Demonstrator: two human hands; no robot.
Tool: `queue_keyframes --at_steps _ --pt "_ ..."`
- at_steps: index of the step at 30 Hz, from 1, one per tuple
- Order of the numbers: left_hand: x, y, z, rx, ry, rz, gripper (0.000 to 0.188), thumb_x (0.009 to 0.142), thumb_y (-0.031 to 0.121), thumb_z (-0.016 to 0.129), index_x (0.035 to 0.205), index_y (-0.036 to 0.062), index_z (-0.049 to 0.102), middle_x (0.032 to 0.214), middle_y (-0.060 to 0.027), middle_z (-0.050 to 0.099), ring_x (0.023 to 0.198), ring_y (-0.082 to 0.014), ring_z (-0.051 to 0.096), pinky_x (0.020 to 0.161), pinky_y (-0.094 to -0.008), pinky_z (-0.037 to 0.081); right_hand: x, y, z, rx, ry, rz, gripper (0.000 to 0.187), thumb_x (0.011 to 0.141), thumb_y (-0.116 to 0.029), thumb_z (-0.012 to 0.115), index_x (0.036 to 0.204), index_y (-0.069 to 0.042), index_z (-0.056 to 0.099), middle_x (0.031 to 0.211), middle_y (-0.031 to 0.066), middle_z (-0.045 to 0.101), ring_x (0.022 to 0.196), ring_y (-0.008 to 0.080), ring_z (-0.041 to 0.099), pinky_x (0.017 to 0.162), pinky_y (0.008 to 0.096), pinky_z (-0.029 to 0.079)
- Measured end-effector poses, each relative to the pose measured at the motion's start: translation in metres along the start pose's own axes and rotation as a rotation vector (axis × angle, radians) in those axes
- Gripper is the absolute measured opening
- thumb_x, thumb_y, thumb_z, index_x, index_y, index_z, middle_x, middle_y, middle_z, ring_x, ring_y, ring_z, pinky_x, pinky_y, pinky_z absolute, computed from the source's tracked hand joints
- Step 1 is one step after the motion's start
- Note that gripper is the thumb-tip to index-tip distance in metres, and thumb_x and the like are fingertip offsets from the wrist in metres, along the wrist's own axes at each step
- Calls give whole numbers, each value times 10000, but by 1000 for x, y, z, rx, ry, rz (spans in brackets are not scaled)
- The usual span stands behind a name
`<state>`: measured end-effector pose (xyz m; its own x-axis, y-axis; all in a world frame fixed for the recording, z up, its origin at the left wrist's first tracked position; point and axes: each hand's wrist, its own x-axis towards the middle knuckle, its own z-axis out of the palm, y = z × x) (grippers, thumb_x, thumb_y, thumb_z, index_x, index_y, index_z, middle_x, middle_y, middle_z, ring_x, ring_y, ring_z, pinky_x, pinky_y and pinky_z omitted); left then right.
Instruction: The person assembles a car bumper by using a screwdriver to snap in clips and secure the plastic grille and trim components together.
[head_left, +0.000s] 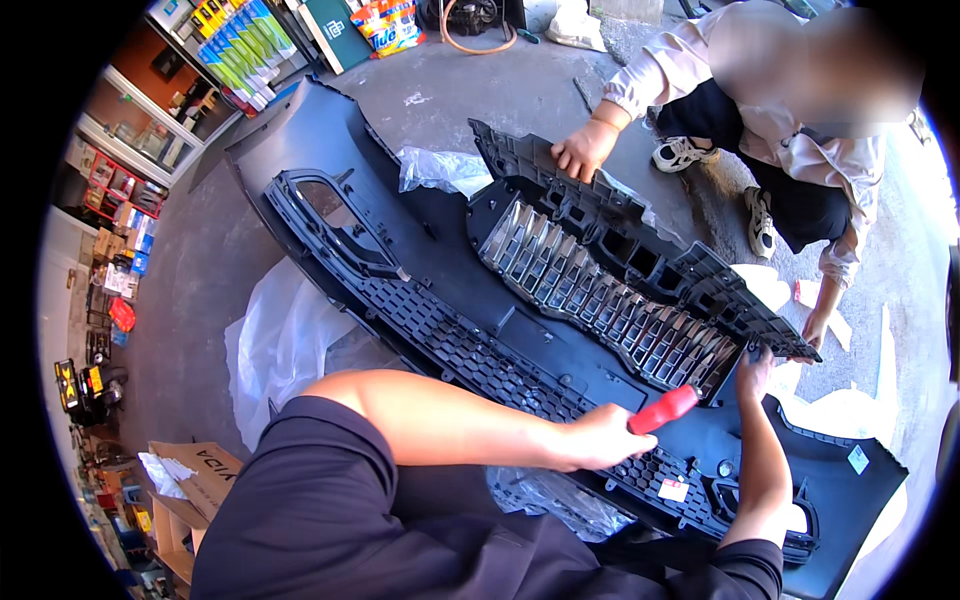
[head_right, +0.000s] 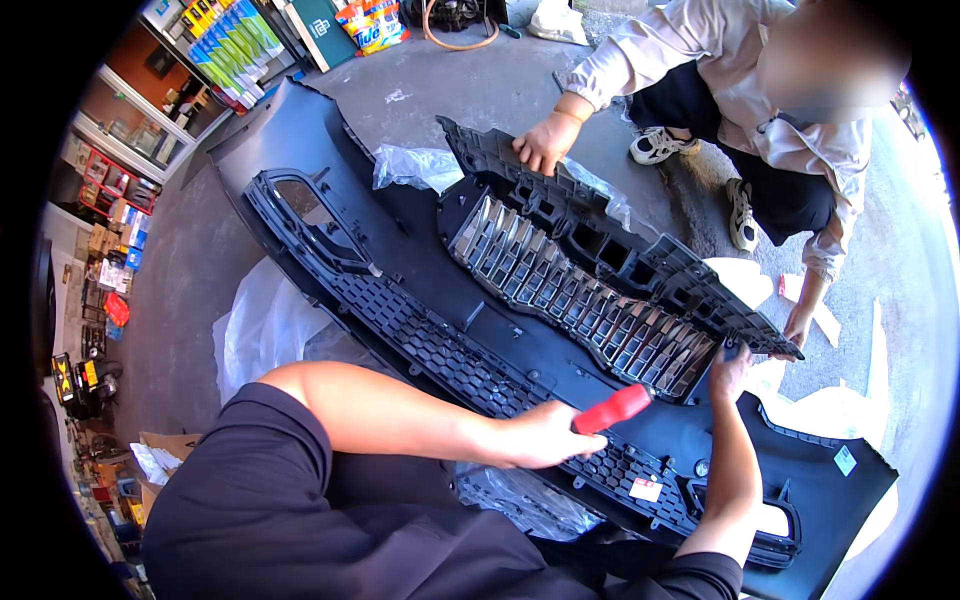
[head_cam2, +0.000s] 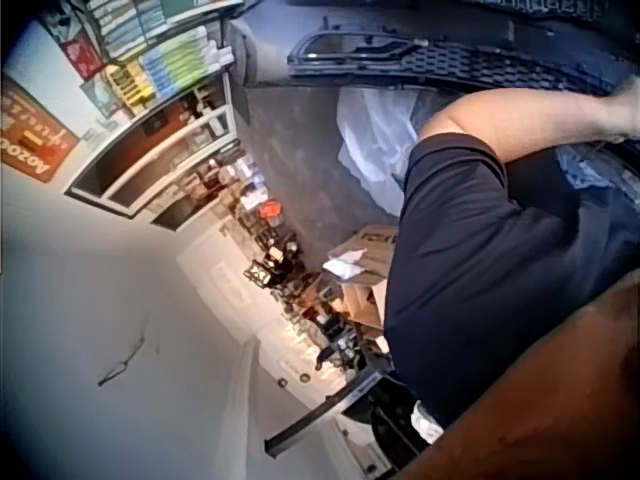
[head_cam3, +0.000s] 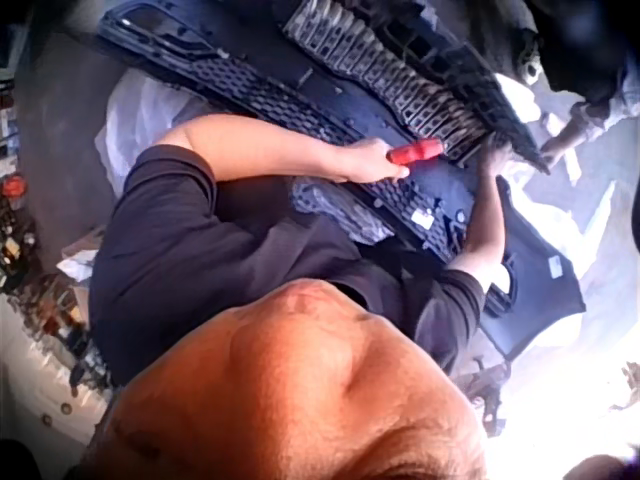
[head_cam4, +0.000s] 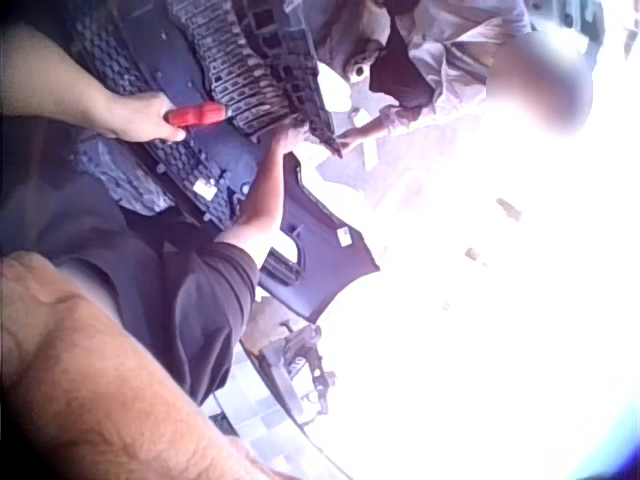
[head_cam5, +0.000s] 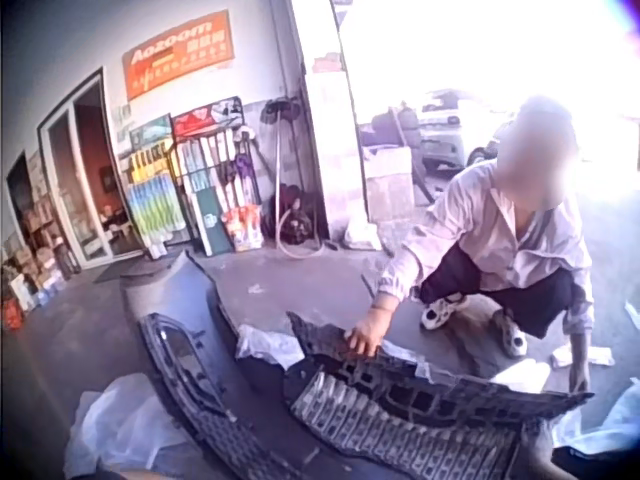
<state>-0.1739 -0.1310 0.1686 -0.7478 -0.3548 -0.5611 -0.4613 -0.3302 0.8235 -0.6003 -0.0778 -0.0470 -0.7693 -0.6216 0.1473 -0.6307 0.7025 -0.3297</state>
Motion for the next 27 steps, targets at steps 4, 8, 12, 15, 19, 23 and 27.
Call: queue_keyframes --at_steps 4,8,12,15,19,23,27 --pt "-1 40 2 -36 -39 250 336 976 332 670 862 17 649 683 -71 642 649 -159 601 671 -372 481 -29 -104 -42 125 -487 -218 360 880 -214 738 1170 -5 696 1016 184 754 914 337 737 828 404 573" --pt "15 48 5 -374 47 368 401 1000 375 648 829 13 631 666 -37 615 617 -148 566 648 -363 471 -48 -208 -48 -128 -878 -472 398 872 -278 745 1195 -48 707 1023 213 746 947 373 728 852 431 567" --pt "34 40 -16 -442 131 -23 472 1005 450 617 780 35 629 669 -24 618 618 -153 576 649 -359 469 -40 -270 -33 -146 -960 -479 451 867 -332 751 1223 -63 690 1018 204 747 951 387 720 879 453 556" --pt "41 44 -33 -402 189 -106 507 995 498 620 753 52 624 636 -24 602 585 -159 567 601 -361 454 -11 -278 -2 -117 -887 -558 517 877 -332 734 1309 -64 635 1028 197 749 983 385 717 905 440 555" --pt "63 36 -34 -329 295 26 536 1008 503 604 714 55 609 623 -31 596 580 -176 567 595 -368 453 1 -349 -18 -39 -815 -578 516 893 -316 723 1328 -60 619 1040 196 750 984 368 721 897 423 553" --pt "76 28 -24 -334 253 130 530 1003 497 614 721 48 623 630 -38 604 591 -179 569 607 -372 457 -2 -353 -34 85 -800 -549 498 905 -337 710 1319 -72 631 1055 192 745 976 390 711 880 430 558" --pt "76 25 -24 -331 96 13 518 987 486 633 729 38 638 639 -38 613 596 -160 575 603 -368 454 -31 -255 -67 84 -791 -412 453 891 -341 711 1234 -47 680 1054 212 742 971 392 714 870 445 558"
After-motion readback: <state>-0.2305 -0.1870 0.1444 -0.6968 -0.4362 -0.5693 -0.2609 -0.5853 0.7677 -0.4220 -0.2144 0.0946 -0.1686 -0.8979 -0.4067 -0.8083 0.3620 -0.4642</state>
